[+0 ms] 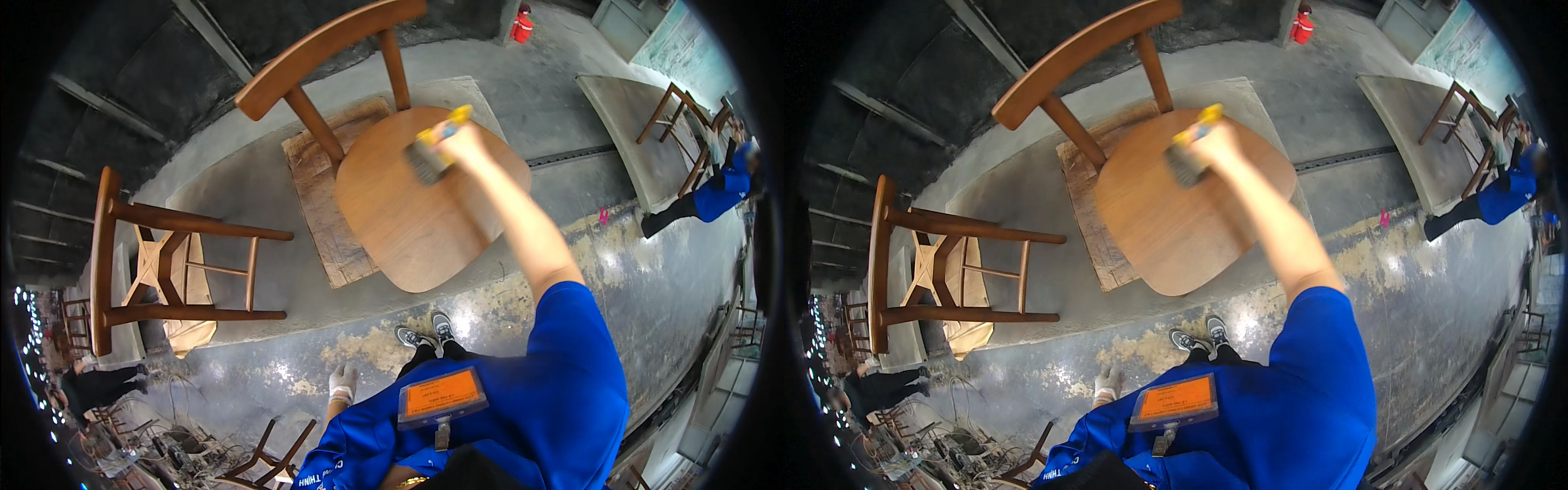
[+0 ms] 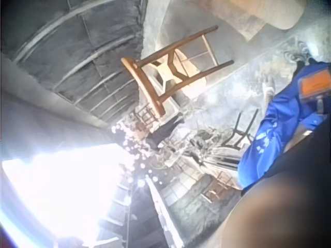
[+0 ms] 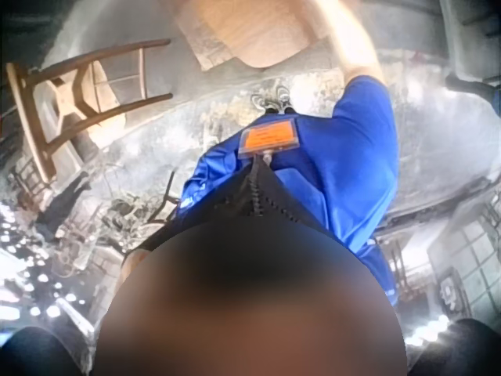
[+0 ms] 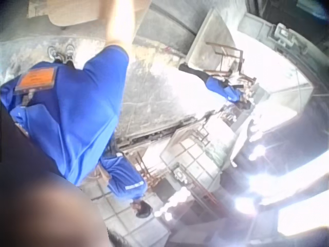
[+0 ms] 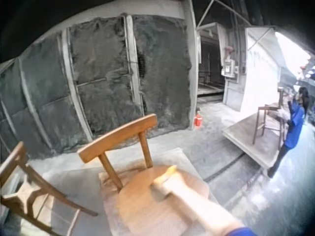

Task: The person uses a hand brush to sweep dust and debris from a wooden chair. They brush the seat, backrest, legs, and underside, then flip the chair to continue brushing the frame and legs before setting it upright.

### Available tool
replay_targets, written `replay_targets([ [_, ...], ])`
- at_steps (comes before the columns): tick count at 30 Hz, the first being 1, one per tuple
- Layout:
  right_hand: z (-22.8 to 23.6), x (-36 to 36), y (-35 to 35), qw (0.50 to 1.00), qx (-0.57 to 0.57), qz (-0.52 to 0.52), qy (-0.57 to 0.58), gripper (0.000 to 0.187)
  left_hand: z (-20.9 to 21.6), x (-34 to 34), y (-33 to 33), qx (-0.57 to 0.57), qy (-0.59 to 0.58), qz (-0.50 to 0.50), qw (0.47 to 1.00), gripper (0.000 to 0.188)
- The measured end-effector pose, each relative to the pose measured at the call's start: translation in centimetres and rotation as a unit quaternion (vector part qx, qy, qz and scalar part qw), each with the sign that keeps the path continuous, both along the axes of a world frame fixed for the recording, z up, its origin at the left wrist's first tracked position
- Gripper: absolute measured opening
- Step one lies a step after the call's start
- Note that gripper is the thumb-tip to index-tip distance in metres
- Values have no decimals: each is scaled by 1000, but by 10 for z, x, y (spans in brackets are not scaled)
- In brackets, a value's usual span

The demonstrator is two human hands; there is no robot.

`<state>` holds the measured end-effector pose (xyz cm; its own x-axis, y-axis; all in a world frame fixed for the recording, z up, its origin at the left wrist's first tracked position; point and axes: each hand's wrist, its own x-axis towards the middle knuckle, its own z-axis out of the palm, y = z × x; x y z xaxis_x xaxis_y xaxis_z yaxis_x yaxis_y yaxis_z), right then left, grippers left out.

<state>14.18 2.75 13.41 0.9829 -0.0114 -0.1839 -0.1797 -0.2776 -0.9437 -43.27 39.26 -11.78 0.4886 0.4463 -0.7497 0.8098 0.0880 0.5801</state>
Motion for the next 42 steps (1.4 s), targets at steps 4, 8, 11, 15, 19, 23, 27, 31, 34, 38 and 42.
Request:
replay_targets([
  [4, -2, 65, -72, 884, -404, -122, -200, 29, 12, 56, 4, 8, -107, 6, 994, 29],
  [8, -33, 15, 7, 780, -575, 90, -231, 13, 5, 60, 27, 22, -55, -15, 998, 26],
  [11, -44, -64, 98, 806, -456, 195, -323, 6, -23, 29, 46, 46, 28, -59, 997, 42],
  [15, -20, -72, 146, 964, 144, 204, -94, 20, -63, -19, 71, -47, 133, 23, 990, 40],
  [19, 7, 44, 61, 998, -53, -35, 15, 4, -56, -34, 91, -92, 66, 84, 990, 30],
  [23, -4, 89, 7, 847, -457, -101, -253, 25, -26, -17, 102, -16, 46, 75, 996, 21],
  [27, -30, -4, 71, 780, -539, 130, -292, 11, -33, -1, 99, -16, 28, 88, 996, 18],
  [31, -27, -138, 131, 871, -173, 267, -373, 19, -60, 10, 94, 0, 101, -9, 995, 27],
  [34, -15, -176, 106, 974, 81, 207, -41, 25, -58, 33, 88, 73, 108, -202, 971, 47],
  [38, -9, -144, -52, 990, 6, -45, 134, 30, -8, 105, 58, 167, 18, -358, 919, 48],
  [42, -7, -102, -182, 957, -159, -235, -58, 10, 72, 191, -29, 177, -145, -406, 885, 48],
])
